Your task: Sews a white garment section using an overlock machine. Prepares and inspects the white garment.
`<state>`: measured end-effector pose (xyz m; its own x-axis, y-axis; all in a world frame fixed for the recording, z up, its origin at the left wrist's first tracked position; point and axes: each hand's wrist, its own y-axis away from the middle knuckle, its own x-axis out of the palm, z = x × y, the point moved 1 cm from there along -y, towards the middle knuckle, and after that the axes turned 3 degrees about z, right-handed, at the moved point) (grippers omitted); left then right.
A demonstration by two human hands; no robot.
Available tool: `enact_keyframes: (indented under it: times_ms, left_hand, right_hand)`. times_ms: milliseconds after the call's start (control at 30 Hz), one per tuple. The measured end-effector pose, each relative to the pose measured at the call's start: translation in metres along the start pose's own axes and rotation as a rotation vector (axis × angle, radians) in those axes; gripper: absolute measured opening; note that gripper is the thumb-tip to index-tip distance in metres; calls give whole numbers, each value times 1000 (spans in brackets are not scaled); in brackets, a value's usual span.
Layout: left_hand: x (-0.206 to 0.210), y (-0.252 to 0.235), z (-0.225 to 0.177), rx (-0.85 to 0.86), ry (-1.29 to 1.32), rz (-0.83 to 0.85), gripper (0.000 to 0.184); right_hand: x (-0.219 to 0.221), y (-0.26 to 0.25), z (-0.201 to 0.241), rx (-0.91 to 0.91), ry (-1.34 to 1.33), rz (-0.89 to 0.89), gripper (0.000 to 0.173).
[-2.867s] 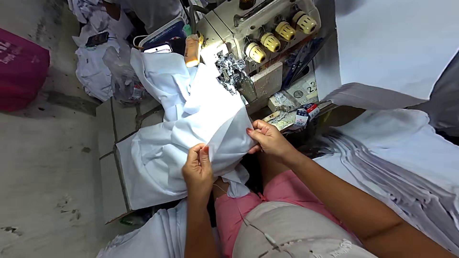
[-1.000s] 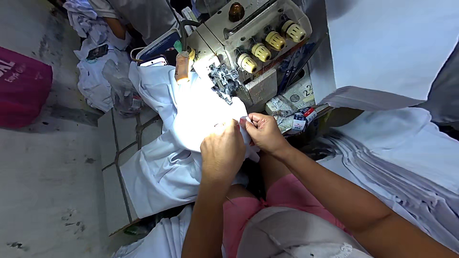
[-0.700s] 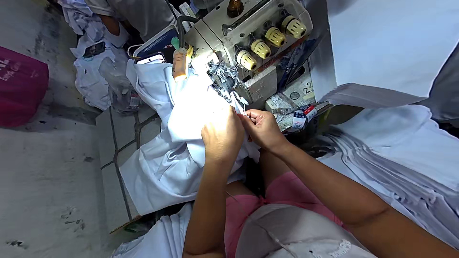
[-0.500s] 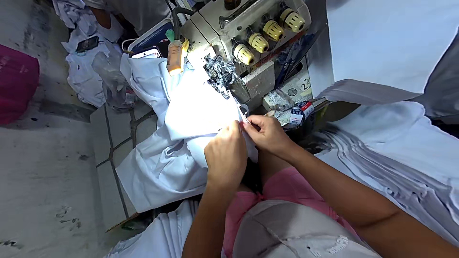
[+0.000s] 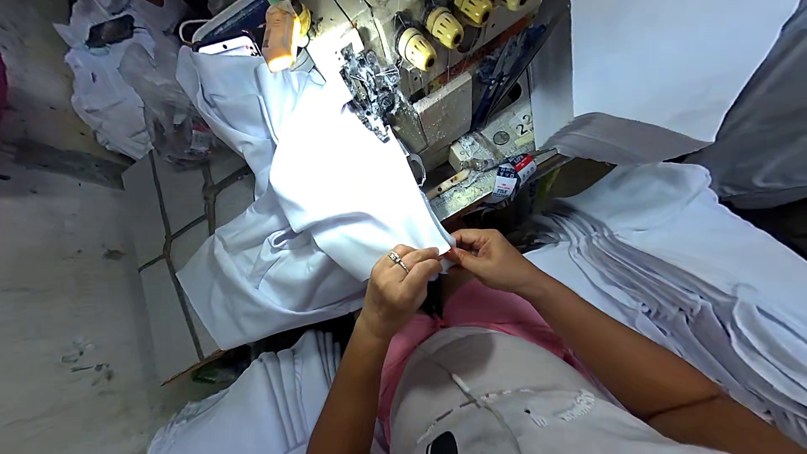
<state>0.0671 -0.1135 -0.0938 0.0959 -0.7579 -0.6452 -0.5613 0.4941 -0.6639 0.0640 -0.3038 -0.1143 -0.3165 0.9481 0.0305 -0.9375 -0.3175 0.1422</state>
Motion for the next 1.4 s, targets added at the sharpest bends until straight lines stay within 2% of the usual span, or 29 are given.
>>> enact_keyframes:
  times_ms: [200,300,333,400,433,567,733,867,1167,1267,1400]
  left_hand:
    - [6,0,5,5,-7,55,12]
    - [14,2,6,7,-120,-28,9]
    - [18,3,4,-18,-194,-62,16]
    - [27,6,4,-79,-358,-54,45]
    - [31,7,7,-105,-438,-48,48]
    - [36,6,10,-176,-652,21,44]
    - [16,-14,5,-231,-685,170,50]
    - [0,-35,16,-259,-711,220,54]
    - [-20,-59,23,-264,-754,266,52]
    - [-32,-71,36,-249,-707,292,51]
    - [-47,-85,63,-264,-583,293,40]
  right_hand:
    - [3,2,5,-11,-123,54,19]
    - [7,-3,7,-29,-35,-34,21]
    - [9,-3,8,-72,30,-78,22]
    - [13,-1,11,-211,129,-150,26]
    - [15,1,12,-265,170,-182,27]
    - [20,1,9,-319,234,-285,29]
    - [24,-14,5,-324,232,-372,27]
    - [22,-41,20,-321,226,-365,26]
    - [25,-66,31,-359,174,-410,25]
    - [24,-86,39,-387,184,-445,24]
    - [23,-104,47,-380,160,-479,25]
